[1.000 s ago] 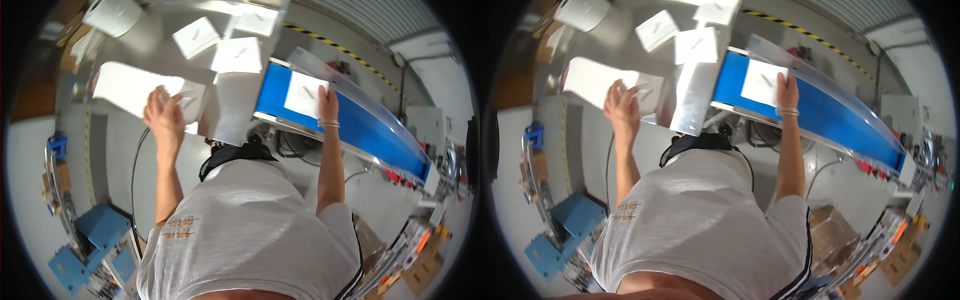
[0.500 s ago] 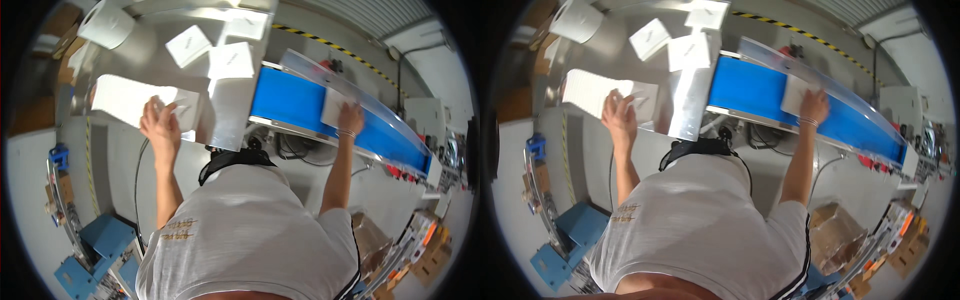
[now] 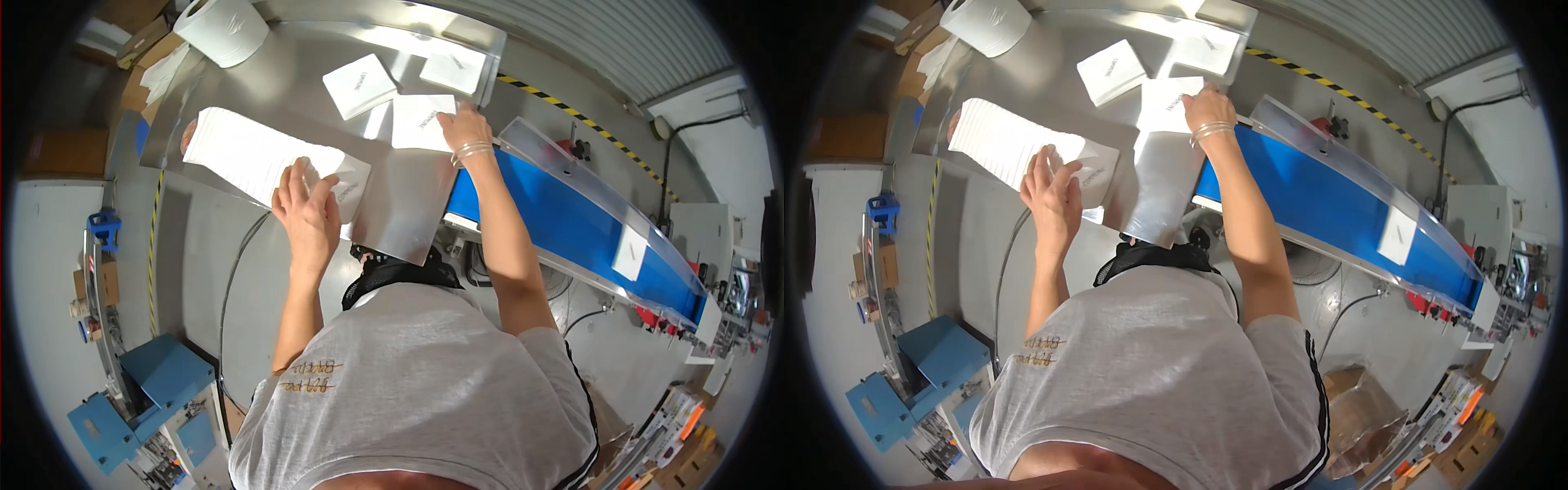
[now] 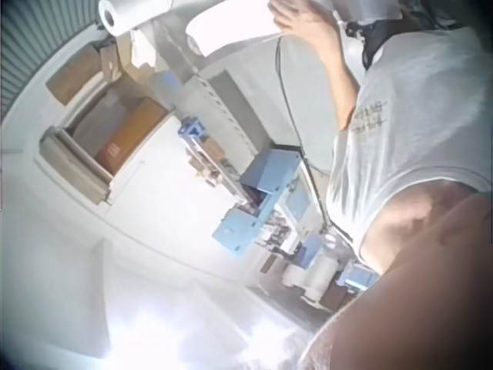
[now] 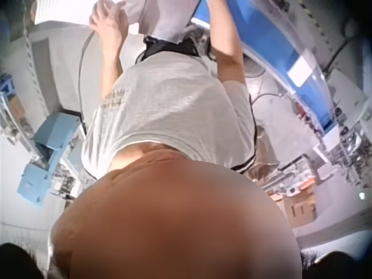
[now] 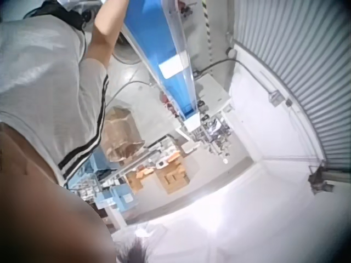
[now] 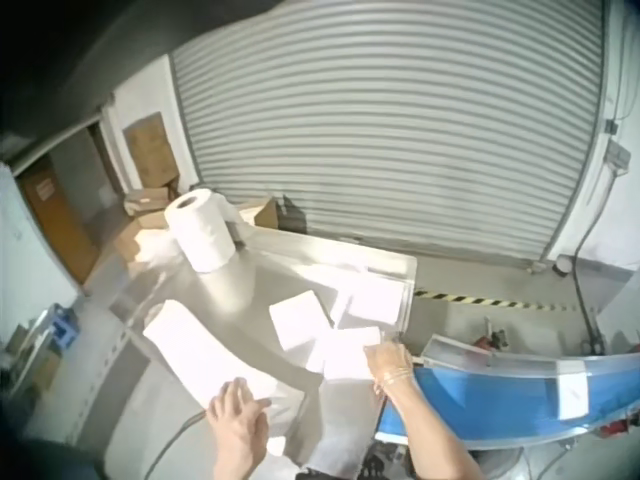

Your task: Taking stacks of square paper napkins from a production station and placing them onto a moving conveyor belt for packaging.

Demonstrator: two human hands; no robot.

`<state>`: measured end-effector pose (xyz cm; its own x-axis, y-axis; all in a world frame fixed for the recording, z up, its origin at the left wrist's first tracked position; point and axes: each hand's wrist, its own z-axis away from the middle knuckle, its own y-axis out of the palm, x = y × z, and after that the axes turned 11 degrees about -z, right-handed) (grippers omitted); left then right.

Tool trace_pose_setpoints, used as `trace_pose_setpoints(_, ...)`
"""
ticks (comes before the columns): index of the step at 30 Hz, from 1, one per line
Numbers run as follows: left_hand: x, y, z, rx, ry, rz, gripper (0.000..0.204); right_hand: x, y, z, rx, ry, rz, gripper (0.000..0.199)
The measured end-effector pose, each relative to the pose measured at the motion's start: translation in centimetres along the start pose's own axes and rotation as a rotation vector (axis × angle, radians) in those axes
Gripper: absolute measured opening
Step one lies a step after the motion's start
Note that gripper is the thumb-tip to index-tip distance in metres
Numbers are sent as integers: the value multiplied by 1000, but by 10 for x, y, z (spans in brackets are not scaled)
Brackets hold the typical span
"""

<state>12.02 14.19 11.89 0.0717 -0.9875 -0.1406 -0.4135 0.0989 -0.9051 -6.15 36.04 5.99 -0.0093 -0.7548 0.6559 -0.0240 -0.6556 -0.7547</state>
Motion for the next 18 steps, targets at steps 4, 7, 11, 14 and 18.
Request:
trace_pose_setpoints(4, -1, -3, -1, 8, -11, 2, 27, 1, 12, -19, 125, 216, 242, 74)
trace_pose_setpoints(7, 1, -3, 2, 7, -41, 15, 26, 14, 1, -10, 287, 293, 89, 52)
trace_pose_setpoints(11, 2, -1, 1, 13, -40, 18, 25, -12, 4, -8, 315, 136, -75, 63)
trace_pose_setpoints(14, 1, -2, -2, 14, -33, 23, 25, -23, -3, -5, 345, 115, -109, 63)
trace_pose_setpoints(18, 2, 0, -1, 4, -31, 20, 25, -30, -22, 1, 643, 228, -656, 56)
